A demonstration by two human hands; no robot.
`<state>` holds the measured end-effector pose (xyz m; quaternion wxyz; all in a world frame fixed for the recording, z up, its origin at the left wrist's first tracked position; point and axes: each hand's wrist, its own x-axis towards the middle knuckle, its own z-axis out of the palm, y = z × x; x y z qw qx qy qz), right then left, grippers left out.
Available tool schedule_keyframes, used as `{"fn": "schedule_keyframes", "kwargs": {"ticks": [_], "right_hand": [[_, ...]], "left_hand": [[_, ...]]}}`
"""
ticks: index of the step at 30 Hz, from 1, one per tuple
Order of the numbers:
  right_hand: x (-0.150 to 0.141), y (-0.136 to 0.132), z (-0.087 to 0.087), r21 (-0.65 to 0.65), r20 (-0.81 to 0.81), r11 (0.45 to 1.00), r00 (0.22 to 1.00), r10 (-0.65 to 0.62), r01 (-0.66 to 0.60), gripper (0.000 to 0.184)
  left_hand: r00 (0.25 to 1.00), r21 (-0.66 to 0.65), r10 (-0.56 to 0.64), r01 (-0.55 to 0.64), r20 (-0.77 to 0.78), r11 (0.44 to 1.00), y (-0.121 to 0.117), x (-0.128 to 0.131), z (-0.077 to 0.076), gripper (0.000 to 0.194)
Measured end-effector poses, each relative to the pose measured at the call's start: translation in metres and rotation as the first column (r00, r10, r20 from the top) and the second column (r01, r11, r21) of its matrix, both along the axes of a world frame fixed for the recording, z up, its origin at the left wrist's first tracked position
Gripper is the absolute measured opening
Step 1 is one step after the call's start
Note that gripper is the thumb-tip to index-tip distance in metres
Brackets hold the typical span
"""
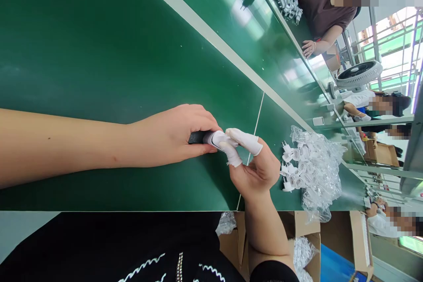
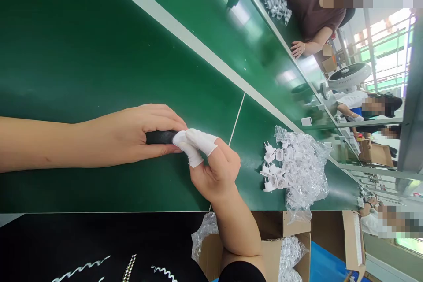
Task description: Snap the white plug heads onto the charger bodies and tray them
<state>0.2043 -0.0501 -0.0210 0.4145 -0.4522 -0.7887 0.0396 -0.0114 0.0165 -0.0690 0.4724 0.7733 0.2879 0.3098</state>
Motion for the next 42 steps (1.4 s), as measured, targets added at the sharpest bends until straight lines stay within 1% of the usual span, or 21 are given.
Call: {"fn": "schedule_keyframes", "kwargs": {"ticks": [3,6,8,9,13,14,17,20,23,24,26,27,29,30,31,32,33,35,37,39,42], "right_hand": [[0.000,0.000,-0.001,0.007,0.069,1.000,0.998,-0.001,0.001,0.030],[0.001,0.000,-0.001,0.081,0.108,0.997,0.994,-0.002,-0.007,0.038],[0.000,0.000,0.000,0.116,0.101,0.993,0.995,0.001,-0.012,0.041],[0.000,0.000,0.001,0.103,0.089,0.995,0.996,0.001,-0.010,0.039],[-0.002,-0.001,0.001,-0.048,0.066,0.998,0.997,-0.031,0.035,0.020],[-0.002,-0.001,0.001,-0.056,0.070,0.997,0.996,-0.047,0.051,0.017],[-0.004,-0.001,-0.003,0.038,0.080,0.996,0.993,-0.081,0.078,0.016],[-0.007,-0.001,-0.009,0.139,0.035,0.989,0.998,-0.058,0.052,0.027],[-0.008,-0.001,-0.019,0.151,-0.077,0.988,0.997,-0.008,0.020,0.036],[-0.008,-0.001,-0.023,0.126,-0.126,0.992,0.992,-0.005,0.021,0.034],[-0.006,0.000,-0.031,0.004,-0.232,0.999,0.972,-0.039,0.041,0.032],[-0.004,0.001,-0.034,-0.083,-0.280,0.996,0.958,-0.066,0.044,0.039],[0.001,0.003,-0.039,-0.237,-0.343,0.971,0.932,-0.118,0.036,0.069],[0.004,0.004,-0.040,-0.278,-0.352,0.960,0.927,-0.127,0.026,0.081],[0.006,0.004,-0.040,-0.291,-0.346,0.957,0.930,-0.123,0.018,0.084],[0.007,0.004,-0.039,-0.283,-0.329,0.959,0.937,-0.113,0.016,0.077],[0.008,0.003,-0.038,-0.262,-0.305,0.965,0.947,-0.103,0.021,0.064],[0.009,0.002,-0.035,-0.193,-0.254,0.981,0.964,-0.081,0.032,0.040],[0.007,0.000,-0.033,-0.082,-0.223,0.996,0.973,-0.056,0.038,0.029],[0.005,-0.001,-0.032,0.057,-0.191,0.998,0.981,-0.019,0.031,0.025],[0.003,-0.002,-0.031,0.217,-0.154,0.976,0.988,0.021,0.013,0.026]], "left_hand": [[1.000,0.013,-0.004,0.004,0.007,1.000,-0.001,0.000,-0.004,0.028],[1.000,0.025,-0.006,0.006,0.013,1.000,-0.001,-0.001,-0.006,0.028],[1.000,0.031,-0.005,0.004,0.016,1.000,-0.001,-0.001,-0.006,0.027],[1.000,0.031,-0.004,0.004,0.015,0.999,-0.001,-0.001,-0.006,0.028],[1.000,0.002,-0.015,0.015,-0.017,1.000,-0.001,0.000,-0.002,0.031],[1.000,-0.006,-0.016,0.016,-0.023,1.000,0.000,0.000,-0.001,0.033],[1.000,-0.011,-0.010,0.010,-0.023,1.000,0.000,0.002,0.001,0.034],[1.000,0.004,0.003,-0.003,-0.014,1.000,-0.001,0.004,0.002,0.034],[0.999,0.009,0.028,-0.028,-0.016,1.000,-0.002,0.006,-0.001,0.035],[0.999,0.010,0.030,-0.030,-0.020,0.999,-0.002,0.007,-0.002,0.036],[0.999,0.018,0.038,-0.037,-0.023,0.999,-0.001,0.008,-0.005,0.037],[0.999,0.015,0.044,-0.044,-0.021,0.999,-0.001,0.008,-0.006,0.039],[0.998,-0.028,0.068,-0.068,0.009,0.997,-0.003,0.006,-0.006,0.044],[0.996,-0.065,0.082,-0.080,0.034,0.995,-0.004,0.005,-0.005,0.047],[0.994,-0.101,0.095,-0.088,0.062,0.991,-0.006,0.003,-0.004,0.049],[0.990,-0.125,0.107,-0.095,0.090,0.988,-0.008,0.001,-0.002,0.049],[0.986,-0.125,0.117,-0.102,0.117,0.987,-0.009,-0.002,0.000,0.047],[0.978,-0.040,0.122,-0.117,0.169,0.992,-0.012,-0.006,0.002,0.041],[0.970,0.114,0.100,-0.128,0.223,0.985,-0.012,-0.009,0.002,0.032],[0.958,0.290,0.063,-0.147,0.281,0.946,-0.012,-0.011,0.000,0.024],[0.950,0.496,0.016,-0.177,0.312,0.850,-0.011,-0.013,0.001,0.029]]}}
